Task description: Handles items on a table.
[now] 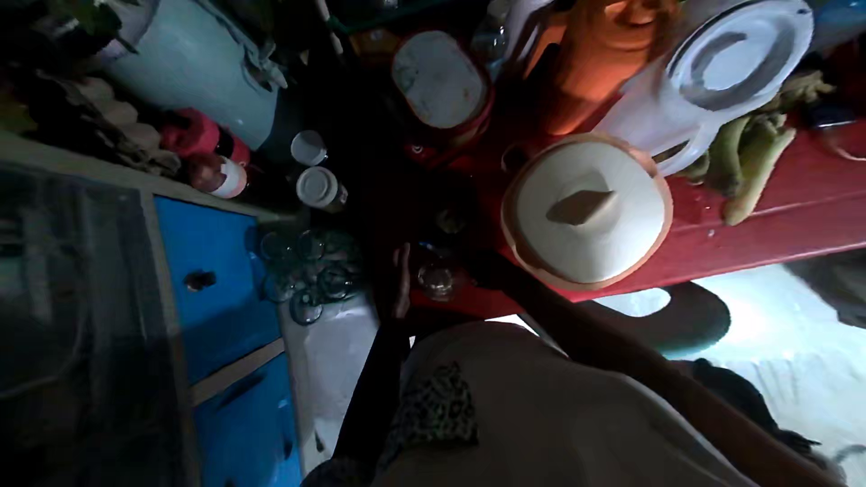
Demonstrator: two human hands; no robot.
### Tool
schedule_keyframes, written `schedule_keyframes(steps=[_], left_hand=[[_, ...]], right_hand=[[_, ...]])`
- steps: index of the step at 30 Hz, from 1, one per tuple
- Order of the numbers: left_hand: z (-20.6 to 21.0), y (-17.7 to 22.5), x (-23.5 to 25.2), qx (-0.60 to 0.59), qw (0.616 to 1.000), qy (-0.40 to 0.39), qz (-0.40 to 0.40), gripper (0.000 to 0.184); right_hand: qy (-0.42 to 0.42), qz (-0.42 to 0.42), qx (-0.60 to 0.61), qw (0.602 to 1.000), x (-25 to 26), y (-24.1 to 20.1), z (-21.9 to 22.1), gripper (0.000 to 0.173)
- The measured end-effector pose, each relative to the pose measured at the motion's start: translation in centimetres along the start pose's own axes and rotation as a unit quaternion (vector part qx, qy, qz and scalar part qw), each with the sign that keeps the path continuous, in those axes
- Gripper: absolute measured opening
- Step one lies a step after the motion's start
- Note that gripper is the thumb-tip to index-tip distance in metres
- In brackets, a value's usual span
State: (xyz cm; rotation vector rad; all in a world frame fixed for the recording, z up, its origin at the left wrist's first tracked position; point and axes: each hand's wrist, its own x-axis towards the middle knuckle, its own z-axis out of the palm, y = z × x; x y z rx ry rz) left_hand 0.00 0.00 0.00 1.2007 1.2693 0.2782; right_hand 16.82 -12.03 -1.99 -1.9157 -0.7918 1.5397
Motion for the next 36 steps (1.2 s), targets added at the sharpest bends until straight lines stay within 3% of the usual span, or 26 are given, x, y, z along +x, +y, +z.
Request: schedule_keyframes(steps=[3, 5, 7, 9, 11, 14, 19, 22, 27, 31, 36], left_hand=[[0.4, 0.9, 1.8, 0.052, 0.998, -0.022, 0.026, 0.054], [0.7, 3.1, 1.9, 0.11, 0.993, -0.042, -0.001, 0.052], [1.0, 5.5, 1.7, 0.141, 0.988, -0.04, -0.048, 0.039], [0.5, 5.8, 2.3, 0.103, 0.991, -0.059, -0.067, 0.03], [-0.5, 3.1, 3.8, 0.022, 0.995, -0.083, -0.048, 0.025], [-1.5, 3.1, 3.8, -0.035, 0.993, -0.091, -0.064, 0.026], [-3.3, 3.8, 2.0, -0.045, 0.997, -0.059, -0.026, 0.033], [-4.0, 4.4, 0.6, -0.066, 0.997, -0.028, -0.002, 0.039], [-4.8, 5.2, -2.7, -0.088, 0.995, -0.018, 0.043, 0.049], [-4.5, 3.9, -4.3, -0.04, 0.987, -0.035, 0.152, 0.057], [-3.4, 1.4, -5.0, 0.078, 0.963, -0.022, 0.257, 0.05]], right_hand=[[-0.01, -0.028, -0.134, 0.991, 0.0, -0.4, -0.2, 0.039], [-0.014, -0.014, -0.142, 0.99, 0.1, -0.9, -0.3, 0.04], [0.002, 0.011, -0.107, 0.994, 0.1, -1.5, -0.2, 0.037], [0.041, 0.085, -0.016, 0.995, -0.2, -2.6, 0.0, 0.033], [0.076, 0.161, 0.021, 0.984, -0.6, -3.6, 0.0, 0.035], [0.139, 0.186, 0.048, 0.971, -1.5, -4.0, 0.2, 0.04], [0.114, 0.131, 0.008, 0.985, -1.9, -3.8, 0.4, 0.039], [0.088, 0.055, -0.022, 0.994, -2.8, -4.0, 0.1, 0.037], [0.16, -0.018, -0.003, 0.987, -4.9, -4.4, 0.6, 0.03], [0.169, -0.096, 0.064, 0.979, -6.4, -4.6, 1.2, 0.024], [0.135, -0.19, 0.108, 0.966, -5.9, -3.6, 1.6, 0.038]])
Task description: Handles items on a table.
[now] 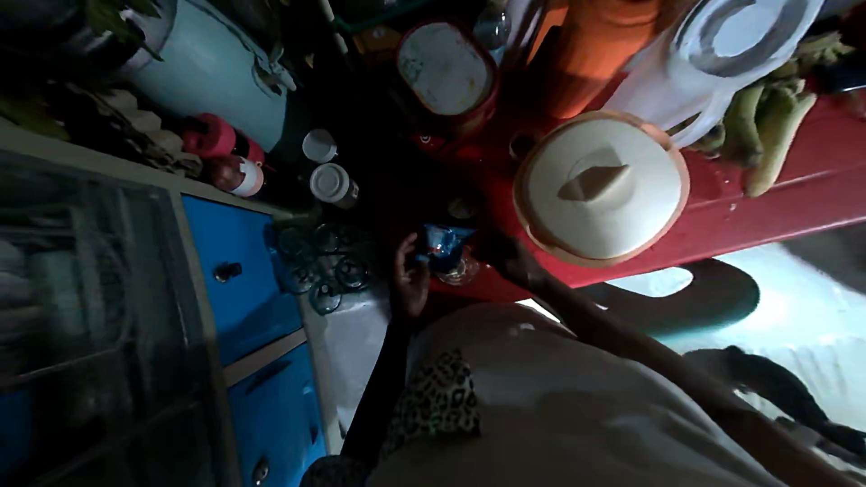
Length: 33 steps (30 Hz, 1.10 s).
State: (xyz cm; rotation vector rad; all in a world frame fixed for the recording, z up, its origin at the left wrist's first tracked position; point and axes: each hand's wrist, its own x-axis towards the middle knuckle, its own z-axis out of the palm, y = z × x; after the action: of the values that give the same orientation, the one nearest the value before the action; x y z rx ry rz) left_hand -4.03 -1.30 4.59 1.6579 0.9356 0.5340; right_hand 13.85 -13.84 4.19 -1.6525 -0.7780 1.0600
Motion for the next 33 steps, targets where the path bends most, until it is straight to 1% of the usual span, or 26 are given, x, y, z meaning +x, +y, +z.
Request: schedule_keyframes(steps=[3, 5, 8, 10, 11, 13, 16, 19, 22, 23, 25, 28, 30, 32, 33], left_hand=[[0.6, -1.8, -0.7, 0.063, 0.996, -0.011, 0.062, 0.041], [0.7, -2.7, -1.0, 0.078, 0.994, -0.009, 0.079, 0.038], [0.8, -3.0, -1.3, 0.064, 0.997, 0.007, 0.047, 0.035], [1.0, -2.9, -1.3, 0.047, 0.998, 0.022, 0.034, 0.027], [1.1, -2.9, -1.3, 0.046, 0.998, 0.026, 0.038, 0.021], [1.3, -3.2, -1.4, 0.054, 0.997, 0.024, 0.047, 0.016], [1.4, -3.4, -1.4, 0.063, 0.996, 0.029, 0.049, 0.016], [1.4, -3.8, -1.5, 0.071, 0.994, 0.054, 0.07, 0.014], [1.9, -4.2, -1.6, 0.075, 0.989, 0.068, 0.11, 0.012], [2.0, -4.3, -1.7, 0.075, 0.988, 0.063, 0.115, 0.013], [1.8, -4.4, -1.6, 0.07, 0.99, 0.06, 0.108, 0.013], [1.4, -3.7, -1.3, 0.061, 0.994, 0.064, 0.062, 0.013], [1.8, -3.5, -1.3, 0.061, 0.993, 0.069, 0.08, 0.011], [2.2, -3.3, -1.5, 0.065, 0.991, 0.047, 0.106, 0.012], [2.2, -3.3, -1.6, 0.063, 0.992, 0.026, 0.106, 0.016]], right_hand=[[0.005, -0.019, -0.012, 1.0, -0.1, 0.6, 0.1, 0.034], [0.021, -0.039, -0.043, 0.998, -0.3, 1.3, 0.2, 0.026], [0.055, -0.083, -0.09, 0.991, -0.7, 2.0, 0.2, 0.025], [0.073, -0.083, -0.097, 0.989, -1.0, 1.8, 0.3, 0.024], [0.078, -0.073, -0.095, 0.99, -1.0, 1.7, 0.4, 0.024], [0.079, -0.062, -0.093, 0.991, -1.3, 1.5, 0.6, 0.023], [0.096, -0.103, -0.138, 0.98, -1.4, 1.6, 0.8, 0.02], [0.125, -0.147, -0.195, 0.962, -1.5, 1.9, 0.9, 0.02], [0.103, -0.136, -0.221, 0.96, -1.5, 2.1, 1.1, 0.021], [0.083, -0.117, -0.229, 0.963, -1.5, 2.0, 1.0, 0.023], [0.062, -0.108, -0.238, 0.963, -1.6, 2.1, 0.6, 0.024], [0.084, -0.124, -0.24, 0.959, -1.8, 1.5, 0.4, 0.02], [0.091, -0.116, -0.247, 0.958, -1.9, 1.1, 1.0, 0.019], [0.066, -0.097, -0.265, 0.957, -1.9, 1.1, 1.4, 0.023], [0.046, -0.09, -0.278, 0.955, -1.8, 1.0, 1.4, 0.024]])
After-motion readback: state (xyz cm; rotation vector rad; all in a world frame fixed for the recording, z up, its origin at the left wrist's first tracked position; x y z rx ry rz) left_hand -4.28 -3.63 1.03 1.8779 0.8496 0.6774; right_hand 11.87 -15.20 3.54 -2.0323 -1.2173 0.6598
